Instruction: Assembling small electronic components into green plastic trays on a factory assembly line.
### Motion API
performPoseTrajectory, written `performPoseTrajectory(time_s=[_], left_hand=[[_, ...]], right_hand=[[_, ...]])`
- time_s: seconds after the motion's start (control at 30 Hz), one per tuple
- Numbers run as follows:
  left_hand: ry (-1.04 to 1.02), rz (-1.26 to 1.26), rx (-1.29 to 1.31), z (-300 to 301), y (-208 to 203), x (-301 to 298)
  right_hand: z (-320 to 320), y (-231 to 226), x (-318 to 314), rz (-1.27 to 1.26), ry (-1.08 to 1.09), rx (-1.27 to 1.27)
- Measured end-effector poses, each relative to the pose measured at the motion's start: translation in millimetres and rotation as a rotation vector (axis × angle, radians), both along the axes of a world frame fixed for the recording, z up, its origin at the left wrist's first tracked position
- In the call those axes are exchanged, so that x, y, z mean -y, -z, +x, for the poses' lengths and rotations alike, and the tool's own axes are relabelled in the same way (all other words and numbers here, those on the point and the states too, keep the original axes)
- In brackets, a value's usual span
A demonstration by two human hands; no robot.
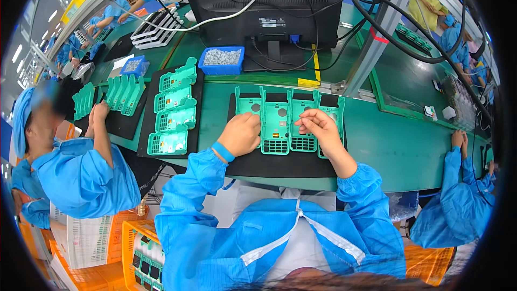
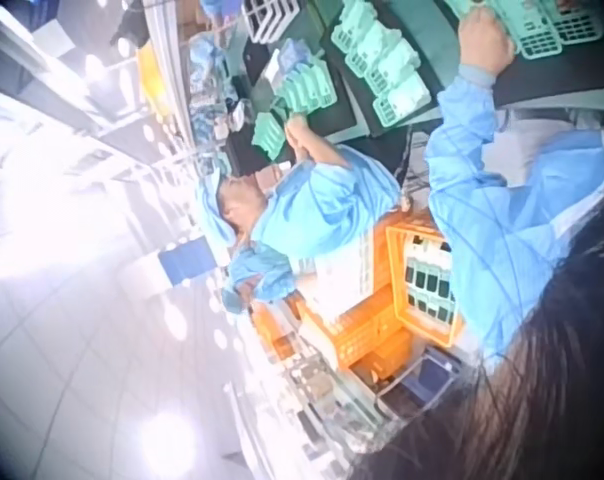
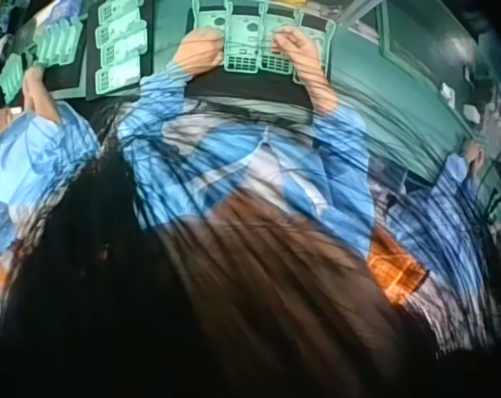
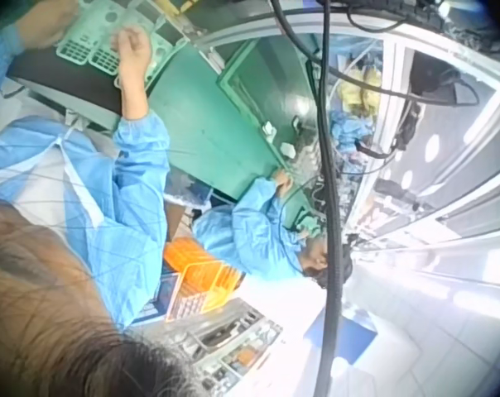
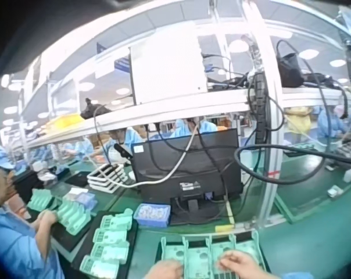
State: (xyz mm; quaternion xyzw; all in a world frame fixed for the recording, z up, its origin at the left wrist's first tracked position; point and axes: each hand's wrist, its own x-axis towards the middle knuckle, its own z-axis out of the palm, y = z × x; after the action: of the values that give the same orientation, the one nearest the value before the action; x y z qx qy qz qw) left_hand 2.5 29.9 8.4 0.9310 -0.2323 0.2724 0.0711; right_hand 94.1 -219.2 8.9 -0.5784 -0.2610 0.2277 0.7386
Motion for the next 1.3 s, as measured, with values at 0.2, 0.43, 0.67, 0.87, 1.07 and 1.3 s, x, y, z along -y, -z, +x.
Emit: performPoseTrajectory(time_s=[0.2,0.43,0.67,0.87,1.07,1.3], left_hand=[[-0.18,-0.117,-0.096,-13,-7,-14],[-0.67,-0.005,-0.142,-59,41,-57],[-0.551,0.032,-0.128,-50,35,-47],[-0.398,-0.076,-0.179,-60,35,-11],[-0.208,-0.323,-0.28,-73,13,25],[-0.532,-0.457,0.001,-131,-2,-20]], right_hand=[[6,-11,30,-0.031,0.139,0.094],[16,13,114,-1.027,0.642,1.119],[1,34,120,-0.695,0.536,0.653],[-12,38,166,-0.612,0.573,0.365],[-10,34,256,-0.446,0.716,0.141],[36,38,454,-0.865,1.099,0.477]])
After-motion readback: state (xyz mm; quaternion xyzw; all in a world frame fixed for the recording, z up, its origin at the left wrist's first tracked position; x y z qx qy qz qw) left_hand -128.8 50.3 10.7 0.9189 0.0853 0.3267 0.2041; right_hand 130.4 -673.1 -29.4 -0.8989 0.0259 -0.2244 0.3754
